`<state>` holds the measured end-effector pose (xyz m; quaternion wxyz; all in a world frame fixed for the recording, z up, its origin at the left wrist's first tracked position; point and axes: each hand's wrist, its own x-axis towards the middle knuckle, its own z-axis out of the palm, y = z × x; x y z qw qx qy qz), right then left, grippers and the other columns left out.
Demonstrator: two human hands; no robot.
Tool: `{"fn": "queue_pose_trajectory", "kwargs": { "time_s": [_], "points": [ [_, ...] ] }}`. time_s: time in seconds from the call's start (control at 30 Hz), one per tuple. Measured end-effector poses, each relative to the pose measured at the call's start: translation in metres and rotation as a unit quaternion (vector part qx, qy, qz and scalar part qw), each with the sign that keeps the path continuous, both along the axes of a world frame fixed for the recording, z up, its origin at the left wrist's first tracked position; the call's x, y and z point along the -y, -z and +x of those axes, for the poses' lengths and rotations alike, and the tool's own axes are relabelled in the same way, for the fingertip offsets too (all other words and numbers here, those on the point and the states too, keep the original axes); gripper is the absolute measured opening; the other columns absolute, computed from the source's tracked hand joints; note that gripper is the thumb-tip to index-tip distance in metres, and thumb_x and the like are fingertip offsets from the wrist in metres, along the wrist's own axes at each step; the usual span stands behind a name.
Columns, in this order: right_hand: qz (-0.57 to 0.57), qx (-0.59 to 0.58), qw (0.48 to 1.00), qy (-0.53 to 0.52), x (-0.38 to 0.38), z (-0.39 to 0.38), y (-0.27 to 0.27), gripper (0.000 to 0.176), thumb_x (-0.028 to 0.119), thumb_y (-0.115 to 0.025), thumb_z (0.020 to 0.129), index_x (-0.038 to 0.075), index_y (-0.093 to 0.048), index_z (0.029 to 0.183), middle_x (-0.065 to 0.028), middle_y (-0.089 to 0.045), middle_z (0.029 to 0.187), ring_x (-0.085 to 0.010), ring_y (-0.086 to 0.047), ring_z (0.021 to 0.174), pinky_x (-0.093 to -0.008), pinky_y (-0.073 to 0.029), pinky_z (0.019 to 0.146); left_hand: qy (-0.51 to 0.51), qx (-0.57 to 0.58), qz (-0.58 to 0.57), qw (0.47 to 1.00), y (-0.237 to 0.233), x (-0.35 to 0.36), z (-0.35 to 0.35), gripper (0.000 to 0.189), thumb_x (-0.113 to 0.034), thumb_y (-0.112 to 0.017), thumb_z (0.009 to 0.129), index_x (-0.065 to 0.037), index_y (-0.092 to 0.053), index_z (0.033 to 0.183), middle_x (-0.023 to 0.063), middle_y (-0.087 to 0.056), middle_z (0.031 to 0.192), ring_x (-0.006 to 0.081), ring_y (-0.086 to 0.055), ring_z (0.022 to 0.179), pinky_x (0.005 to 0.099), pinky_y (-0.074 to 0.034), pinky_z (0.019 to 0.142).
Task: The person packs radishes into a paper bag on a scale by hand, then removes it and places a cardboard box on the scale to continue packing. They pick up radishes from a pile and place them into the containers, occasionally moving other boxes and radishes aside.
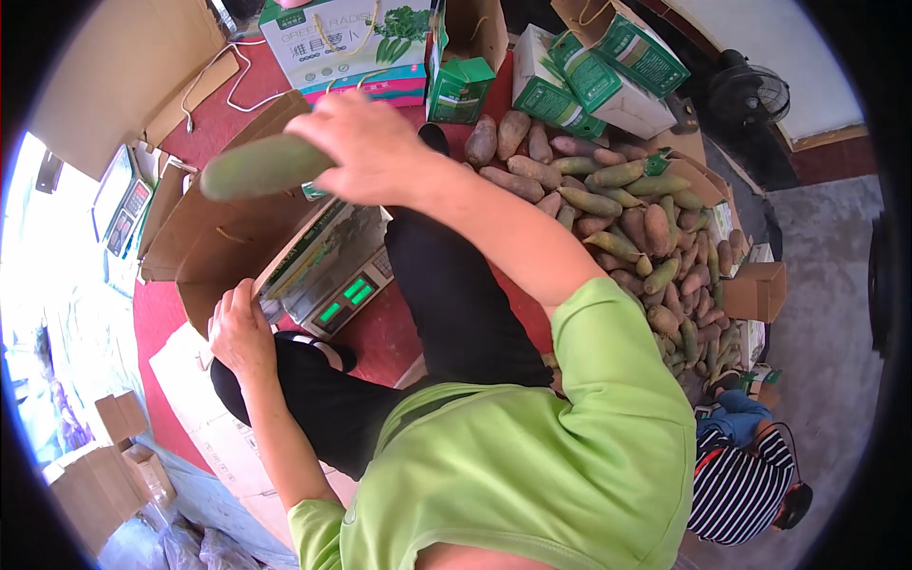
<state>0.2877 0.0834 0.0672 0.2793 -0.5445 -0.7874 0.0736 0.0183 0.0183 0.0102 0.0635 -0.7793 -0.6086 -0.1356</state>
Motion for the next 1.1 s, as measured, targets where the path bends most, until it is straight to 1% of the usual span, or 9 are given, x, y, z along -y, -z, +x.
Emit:
{"fn": "queue_pose_trajectory", "kwargs": {
  "time_s": [0.2,0.33,0.53,0.6,0.67,0.73,0.87,1.0,1.1],
  "points": [
    [-0.062,0.114,0.988,-0.080,-0.028,-0.077,0.020,0.042,0.023,-0.071,0.073,0.011,-0.064,0.113,-0.0120,-0.059,0.107,-0.0297,-0.054,0.108,-0.0454,-0.047,0.087,0.010,-0.001,0.001,1.000,0.000,0.002,-0.001,0.024,-0.007,-0.060,0.081,-0.014,-0.063,0.103,0.0048,-0.064,0.091,0.0260,-0.062,0.090,0.0389,-0.047,0.075],
    [-0.121,0.073,0.984,-0.107,-0.034,-0.088,0.045,0.038,0.024,-0.070,0.075,0.012,-0.066,0.112,-0.0121,-0.060,0.110,-0.0304,-0.054,0.109,-0.0442,-0.047,0.090,0.012,0.005,0.005,1.000,0.001,0.002,-0.003,0.023,-0.007,-0.061,0.080,-0.014,-0.062,0.103,0.0049,-0.064,0.090,0.0261,-0.062,0.089,0.0393,-0.047,0.074],
    [-0.004,-0.188,0.979,-0.079,-0.023,-0.029,0.048,0.029,0.016,-0.069,0.076,0.008,-0.068,0.104,-0.0126,-0.064,0.101,-0.0304,-0.058,0.101,-0.0418,-0.046,0.089,0.028,0.001,0.017,0.999,0.003,0.001,-0.002,0.022,-0.007,-0.062,0.080,-0.014,-0.063,0.100,0.0043,-0.064,0.088,0.0253,-0.062,0.088,0.0389,-0.047,0.073],
    [0.041,-0.251,0.966,-0.046,-0.008,0.003,0.042,0.024,0.011,-0.068,0.077,0.006,-0.068,0.100,-0.0108,-0.064,0.092,-0.0251,-0.062,0.091,-0.0383,-0.048,0.084,0.023,0.009,0.018,1.000,0.003,0.003,0.002,0.022,-0.007,-0.062,0.080,-0.015,-0.063,0.100,0.0041,-0.064,0.088,0.0250,-0.062,0.088,0.0386,-0.048,0.074],
    [-0.030,-0.316,0.948,0.022,0.007,0.036,0.048,0.022,0.007,-0.067,0.080,0.003,-0.066,0.102,-0.0084,-0.065,0.092,-0.0176,-0.063,0.087,-0.0310,-0.050,0.080,0.022,0.004,0.018,1.000,0.002,0.003,0.002,0.022,-0.008,-0.062,0.080,-0.015,-0.062,0.101,0.0040,-0.064,0.088,0.0251,-0.062,0.088,0.0385,-0.048,0.074],
    [-0.058,-0.390,0.915,0.085,0.022,0.069,0.079,0.021,0.006,-0.065,0.084,0.001,-0.065,0.104,-0.0059,-0.066,0.096,-0.0114,-0.062,0.087,-0.0260,-0.050,0.079,0.024,-0.002,0.015,1.000,0.003,0.002,0.001,0.021,-0.008,-0.061,0.080,-0.015,-0.062,0.101,0.0038,-0.064,0.088,0.0252,-0.062,0.088,0.0385,-0.048,0.074],
    [-0.152,-0.390,0.885,0.205,0.076,0.123,0.151,0.022,0.006,-0.063,0.087,0.001,-0.064,0.108,-0.0059,-0.067,0.100,-0.0109,-0.061,0.091,-0.0261,-0.049,0.081,0.026,-0.009,0.014,1.000,0.008,0.000,-0.003,0.020,-0.010,-0.059,0.083,-0.014,-0.062,0.102,0.0044,-0.064,0.091,0.0264,-0.062,0.088,0.0391,-0.048,0.074],
    [-0.183,-0.361,0.870,0.282,0.153,0.155,0.249,0.023,0.010,-0.067,0.081,0.002,-0.066,0.103,-0.0111,-0.070,0.095,-0.0190,-0.066,0.086,-0.0307,-0.051,0.078,0.020,0.001,0.014,1.000,0.008,0.002,-0.001,0.018,-0.012,-0.058,0.085,-0.015,-0.063,0.103,0.0038,-0.065,0.092,0.0272,-0.062,0.089,0.0400,-0.049,0.073],
    [-0.300,-0.239,0.859,0.340,0.222,0.160,0.320,0.024,0.014,-0.067,0.079,0.008,-0.068,0.103,-0.0138,-0.069,0.097,-0.0270,-0.066,0.092,-0.0362,-0.051,0.081,-0.007,0.018,0.019,1.000,0.010,0.000,0.001,0.018,-0.014,-0.059,0.087,-0.017,-0.064,0.103,0.0028,-0.066,0.092,0.0267,-0.063,0.087,0.0395,-0.050,0.070]
  ]
}}
